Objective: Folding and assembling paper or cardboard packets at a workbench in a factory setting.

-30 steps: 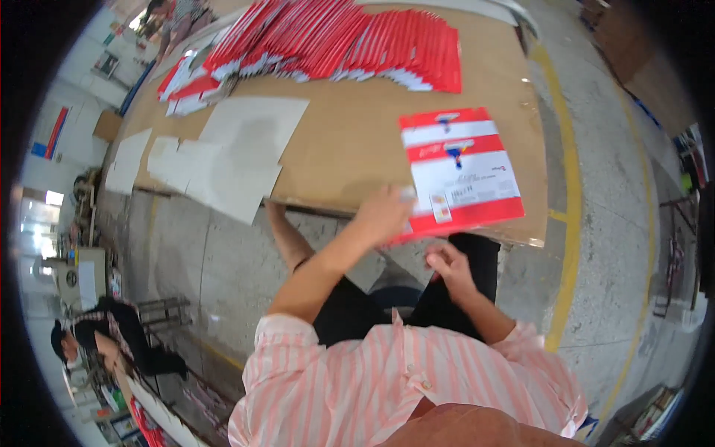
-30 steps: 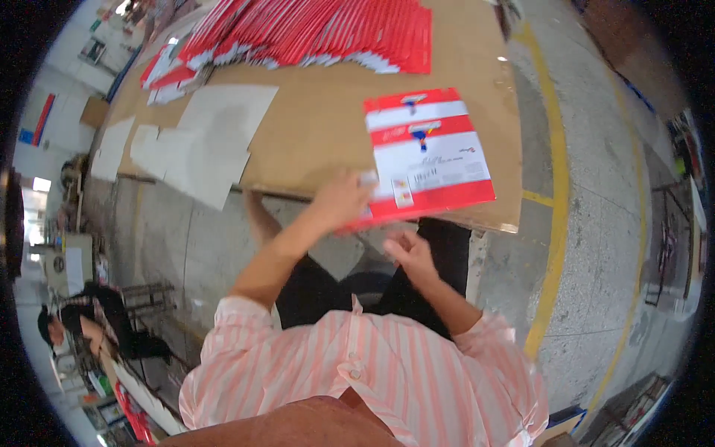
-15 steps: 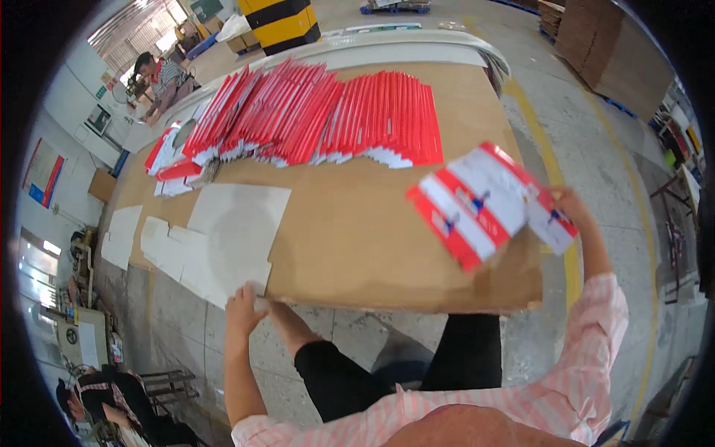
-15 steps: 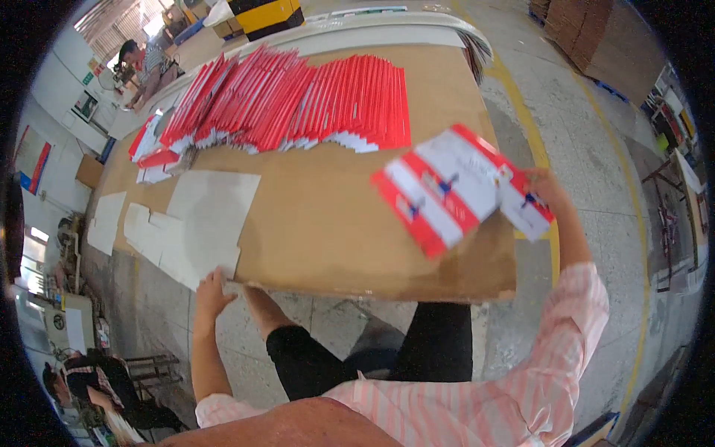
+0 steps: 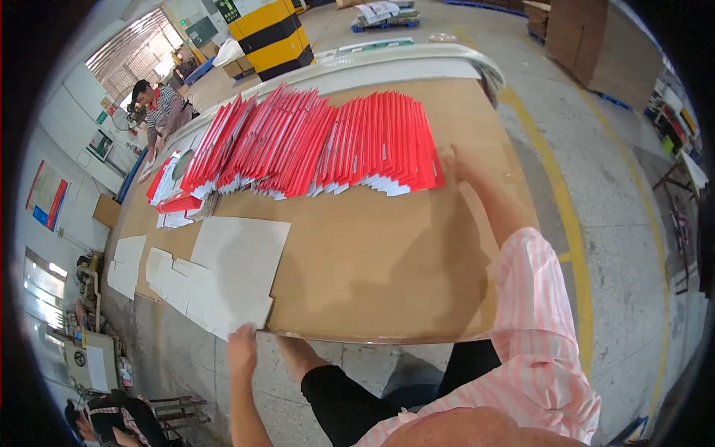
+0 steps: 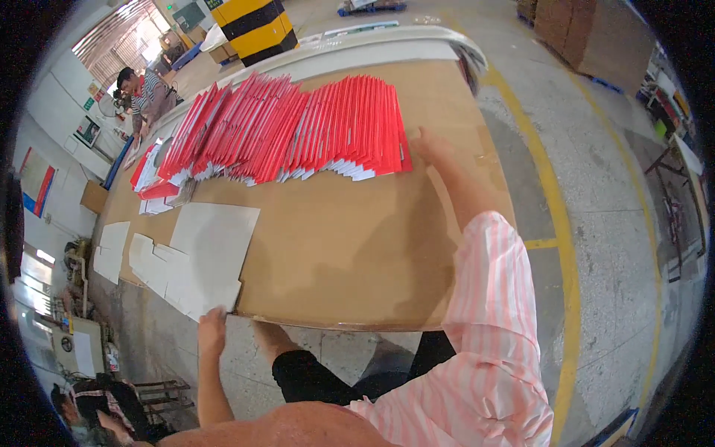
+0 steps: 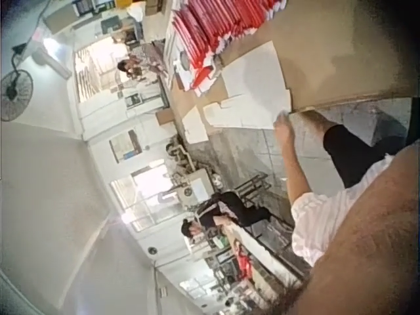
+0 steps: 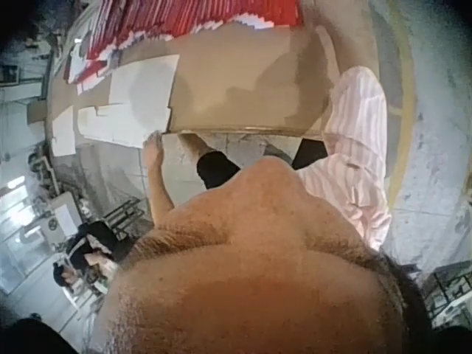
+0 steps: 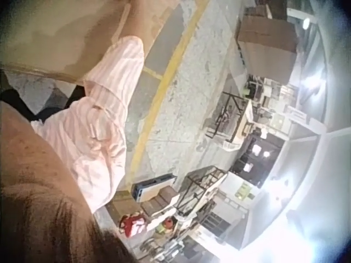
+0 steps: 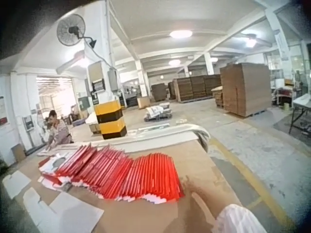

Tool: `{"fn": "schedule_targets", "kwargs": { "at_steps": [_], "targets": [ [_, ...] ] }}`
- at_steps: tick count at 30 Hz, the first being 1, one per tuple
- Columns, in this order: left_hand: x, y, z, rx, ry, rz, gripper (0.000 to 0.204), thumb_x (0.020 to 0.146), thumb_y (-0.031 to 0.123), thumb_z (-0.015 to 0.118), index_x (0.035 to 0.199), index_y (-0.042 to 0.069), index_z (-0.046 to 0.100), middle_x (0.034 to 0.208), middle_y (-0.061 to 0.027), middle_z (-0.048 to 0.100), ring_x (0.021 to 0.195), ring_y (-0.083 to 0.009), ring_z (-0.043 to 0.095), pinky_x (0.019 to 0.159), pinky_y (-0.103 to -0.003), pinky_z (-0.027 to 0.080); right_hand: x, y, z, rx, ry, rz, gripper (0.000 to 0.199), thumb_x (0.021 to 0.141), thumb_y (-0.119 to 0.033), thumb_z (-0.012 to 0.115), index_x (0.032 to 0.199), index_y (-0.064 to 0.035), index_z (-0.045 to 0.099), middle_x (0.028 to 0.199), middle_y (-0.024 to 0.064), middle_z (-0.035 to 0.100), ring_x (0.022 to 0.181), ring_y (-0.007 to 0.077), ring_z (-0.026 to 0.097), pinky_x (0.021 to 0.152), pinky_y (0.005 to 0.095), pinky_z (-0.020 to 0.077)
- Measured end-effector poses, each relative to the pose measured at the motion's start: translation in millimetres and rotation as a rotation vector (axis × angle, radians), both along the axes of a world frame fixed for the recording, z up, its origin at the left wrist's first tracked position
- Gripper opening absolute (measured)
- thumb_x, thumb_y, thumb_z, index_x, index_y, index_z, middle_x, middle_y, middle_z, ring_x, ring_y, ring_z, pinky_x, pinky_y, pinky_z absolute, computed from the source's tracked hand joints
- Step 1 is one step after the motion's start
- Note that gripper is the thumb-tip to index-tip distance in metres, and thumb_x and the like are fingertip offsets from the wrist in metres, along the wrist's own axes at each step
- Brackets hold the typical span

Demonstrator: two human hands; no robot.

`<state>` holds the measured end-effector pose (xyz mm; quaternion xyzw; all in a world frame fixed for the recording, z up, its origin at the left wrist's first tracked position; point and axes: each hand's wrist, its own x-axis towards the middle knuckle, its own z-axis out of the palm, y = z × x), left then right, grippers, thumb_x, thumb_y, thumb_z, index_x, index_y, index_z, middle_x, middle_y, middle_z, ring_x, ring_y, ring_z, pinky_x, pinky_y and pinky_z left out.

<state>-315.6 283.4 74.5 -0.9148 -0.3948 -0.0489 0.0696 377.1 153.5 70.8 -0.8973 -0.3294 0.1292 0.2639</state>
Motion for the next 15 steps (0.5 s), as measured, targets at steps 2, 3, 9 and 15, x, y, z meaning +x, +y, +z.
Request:
{"fn": "schedule_targets", "kwargs": {
  "at_steps": [2,3,9,15],
  "targets": [
    [-20,34,7,0.051,-0.107,0.059,0.037,0.080,0.008,0.051,0.116,0.005,0.056,0.108,-0.0145,0.061,0.091,-0.0329,0.056,0.085,-0.042,0.045,-2,-47,-5,0.011,-0.161,0.036,0.064,0.084,-0.033,0.060,0.138,-0.0063,0.039,0.120,0.0224,0.057,0.113,0.0335,0.054,0.093,0.0435,0.0438],
    [17,24,20,0.030,-0.153,0.018,0.037,0.080,0.008,0.051,0.116,0.005,0.056,0.108,-0.0145,0.061,0.091,-0.0329,0.056,0.085,-0.042,0.045,6,-86,-18,0.016,-0.308,0.082,0.065,0.083,-0.032,0.061,0.138,-0.0063,0.036,0.114,0.0216,0.061,0.106,0.0329,0.058,0.088,0.0430,0.0468],
    [119,-117,111,0.010,-0.169,-0.340,0.015,0.082,0.009,0.048,0.090,0.005,0.060,0.087,-0.0137,0.063,0.083,-0.0322,0.061,0.071,-0.044,0.049,-285,-164,72,0.477,-0.546,0.807,0.051,0.078,-0.015,0.060,0.128,-0.0088,0.048,0.120,0.0149,0.054,0.108,0.0323,0.053,0.090,0.0450,0.0422],
    [161,-196,149,-0.855,-0.204,-0.817,0.052,0.078,0.035,0.066,0.118,0.003,0.055,0.106,-0.0152,0.064,0.096,-0.0372,0.060,0.082,-0.047,0.047,-340,-244,64,0.543,-0.433,0.701,0.057,0.067,-0.003,0.065,0.122,-0.0105,0.052,0.095,0.0097,0.062,0.091,0.0284,0.058,0.083,0.0422,0.0447]
  ]
}}
